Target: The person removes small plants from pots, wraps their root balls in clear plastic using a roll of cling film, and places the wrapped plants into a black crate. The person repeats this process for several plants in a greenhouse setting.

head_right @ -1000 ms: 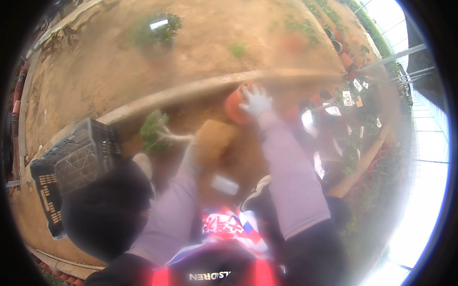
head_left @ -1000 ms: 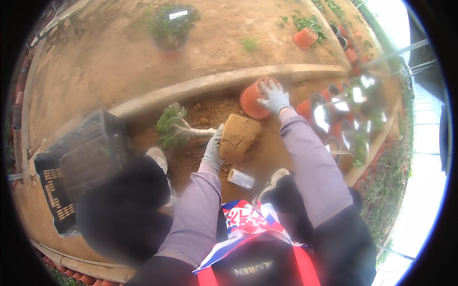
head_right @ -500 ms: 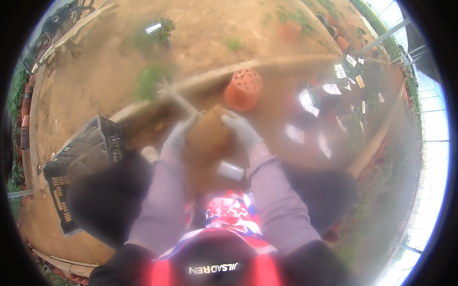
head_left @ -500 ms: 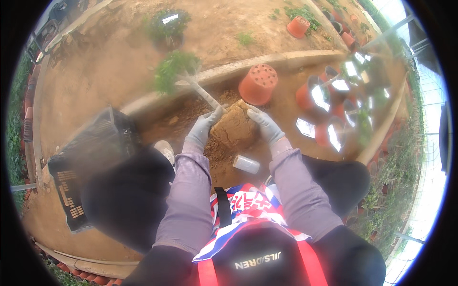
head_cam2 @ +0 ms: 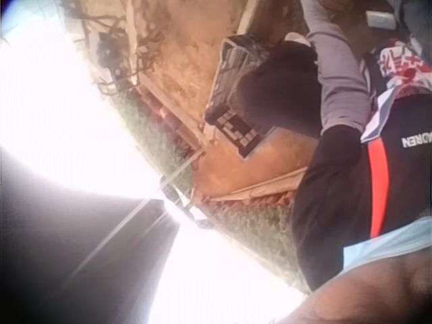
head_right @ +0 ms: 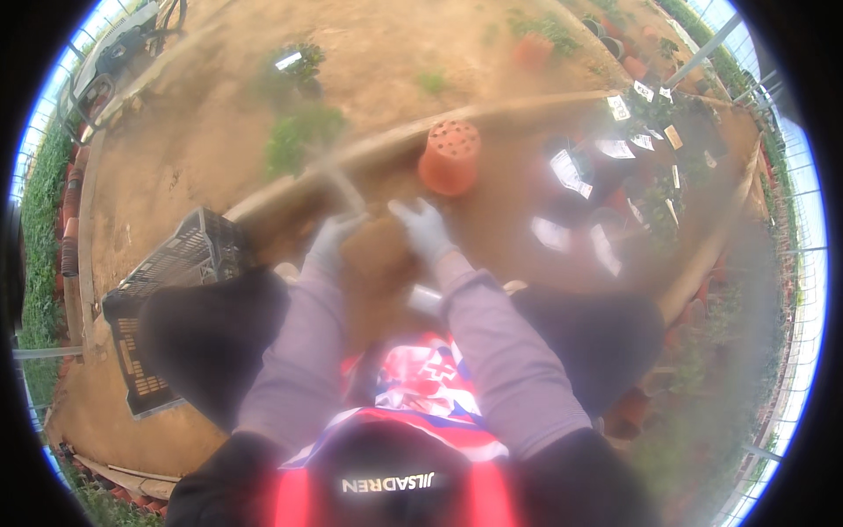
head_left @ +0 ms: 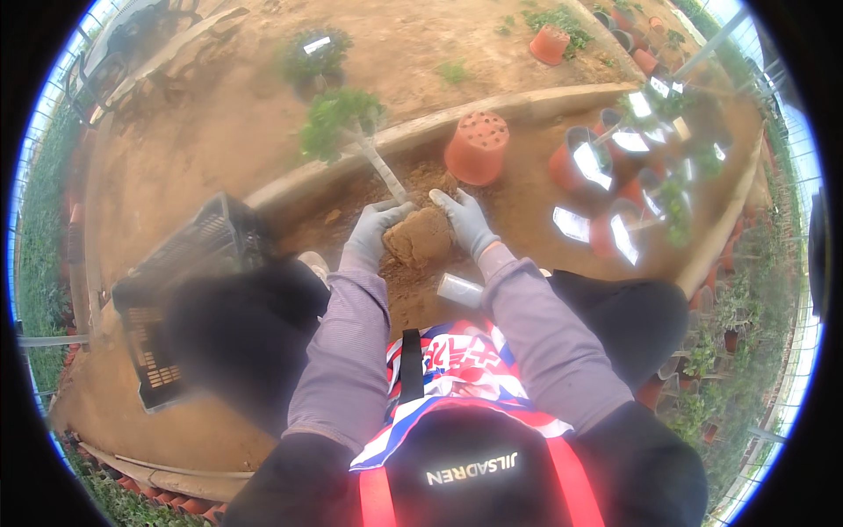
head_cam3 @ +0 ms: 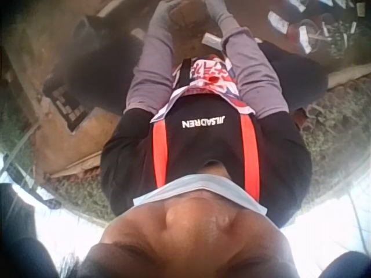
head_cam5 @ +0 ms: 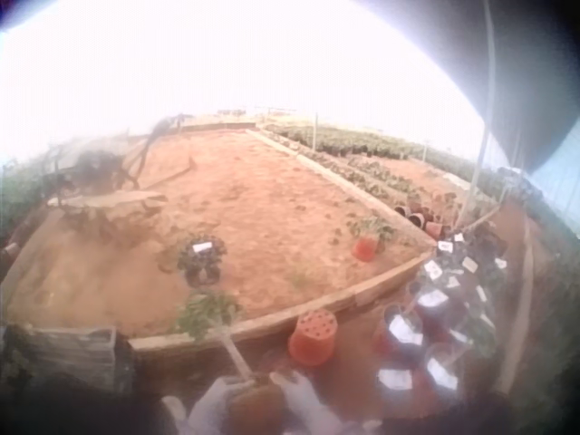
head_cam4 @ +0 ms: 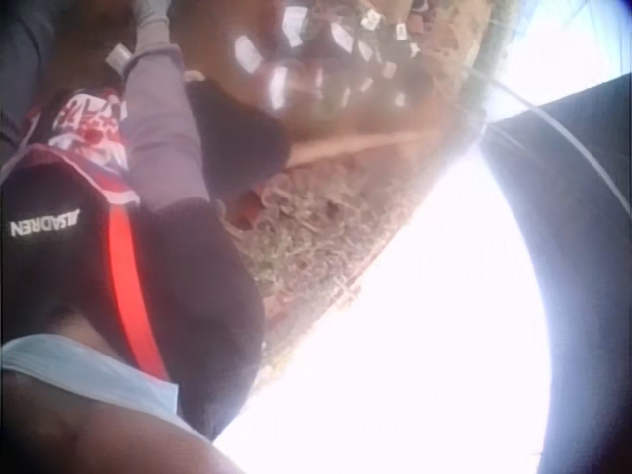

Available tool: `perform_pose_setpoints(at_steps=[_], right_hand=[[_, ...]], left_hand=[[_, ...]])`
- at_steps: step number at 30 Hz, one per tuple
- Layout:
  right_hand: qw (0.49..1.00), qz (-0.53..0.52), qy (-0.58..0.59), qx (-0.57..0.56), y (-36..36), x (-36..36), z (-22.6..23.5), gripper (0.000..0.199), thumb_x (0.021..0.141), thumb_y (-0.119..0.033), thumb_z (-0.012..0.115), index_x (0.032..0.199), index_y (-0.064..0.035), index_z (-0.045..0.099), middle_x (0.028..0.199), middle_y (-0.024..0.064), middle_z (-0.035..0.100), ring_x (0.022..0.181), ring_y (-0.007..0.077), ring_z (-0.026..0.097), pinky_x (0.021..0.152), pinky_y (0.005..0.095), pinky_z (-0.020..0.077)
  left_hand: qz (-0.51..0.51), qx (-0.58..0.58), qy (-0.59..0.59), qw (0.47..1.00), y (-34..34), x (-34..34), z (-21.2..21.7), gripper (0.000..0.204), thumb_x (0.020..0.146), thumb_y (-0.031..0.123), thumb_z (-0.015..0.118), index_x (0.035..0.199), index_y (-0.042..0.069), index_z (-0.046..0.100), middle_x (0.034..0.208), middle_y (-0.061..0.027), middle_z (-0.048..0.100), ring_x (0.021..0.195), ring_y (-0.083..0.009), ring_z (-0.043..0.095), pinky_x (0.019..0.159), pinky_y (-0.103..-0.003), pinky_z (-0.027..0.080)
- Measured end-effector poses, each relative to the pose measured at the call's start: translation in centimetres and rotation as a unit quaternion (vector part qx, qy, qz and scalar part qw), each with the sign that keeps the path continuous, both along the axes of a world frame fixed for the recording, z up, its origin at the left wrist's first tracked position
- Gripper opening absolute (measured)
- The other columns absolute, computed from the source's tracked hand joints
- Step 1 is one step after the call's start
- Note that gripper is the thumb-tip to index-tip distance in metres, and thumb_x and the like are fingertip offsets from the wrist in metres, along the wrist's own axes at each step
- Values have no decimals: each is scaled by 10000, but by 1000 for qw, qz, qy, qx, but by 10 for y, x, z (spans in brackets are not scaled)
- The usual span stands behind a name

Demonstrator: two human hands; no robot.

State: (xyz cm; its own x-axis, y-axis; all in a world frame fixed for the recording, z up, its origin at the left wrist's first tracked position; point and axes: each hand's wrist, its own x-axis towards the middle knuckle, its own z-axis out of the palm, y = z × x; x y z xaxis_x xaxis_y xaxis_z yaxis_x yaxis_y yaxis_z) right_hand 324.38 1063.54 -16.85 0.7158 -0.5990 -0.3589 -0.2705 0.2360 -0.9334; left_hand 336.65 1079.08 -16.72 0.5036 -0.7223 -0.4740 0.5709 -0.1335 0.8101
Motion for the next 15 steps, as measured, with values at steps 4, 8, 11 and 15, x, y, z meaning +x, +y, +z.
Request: perform_pose_setpoints(at_steps=[4, 8, 11, 15], right_hand=[[993, -61, 55, 89, -6, -7, 11, 550, 977, -386, 661, 1286, 63, 584, 1197, 117, 648, 1030, 211, 614, 954, 331, 479], [992, 9, 104, 70, -19, -19, 38, 676, 963, -444, 666, 1388, 58, 510, 1333, 149, 587, 1123, 216, 590, 1010, 328, 451], [992, 25, -73, 99, -18, -21, 58, 865, 887, -498, 739, 1485, 31, 402, 1426, 169, 522, 1299, 210, 497, 1095, 325, 386], [966, 185, -5, -178, -12, -16, 71, 909, 807, -345, 830, 1498, 20, 366, 1424, 154, 515, 1298, 207, 501, 1099, 327, 394]], left_hand=[[-7, -54, 34, 998, 1, -4, 2, 326, 922, 145, 721, 1186, -42, 682, 1082, -103, 725, 924, -153, 696, 813, -282, 558], [40, -113, 121, 985, -6, -9, -10, 314, 938, 162, 708, 1173, -45, 685, 1057, -104, 726, 915, -163, 697, 794, -286, 561], [69, -156, -2, 985, -12, -11, -6, 331, 947, 190, 701, 1185, -40, 684, 1067, -107, 724, 919, -171, 697, 802, -288, 562], [127, -42, -31, 991, -15, -14, 23, 354, 964, 232, 687, 1197, -34, 683, 1081, -104, 721, 940, -176, 691, 836, -286, 552]])
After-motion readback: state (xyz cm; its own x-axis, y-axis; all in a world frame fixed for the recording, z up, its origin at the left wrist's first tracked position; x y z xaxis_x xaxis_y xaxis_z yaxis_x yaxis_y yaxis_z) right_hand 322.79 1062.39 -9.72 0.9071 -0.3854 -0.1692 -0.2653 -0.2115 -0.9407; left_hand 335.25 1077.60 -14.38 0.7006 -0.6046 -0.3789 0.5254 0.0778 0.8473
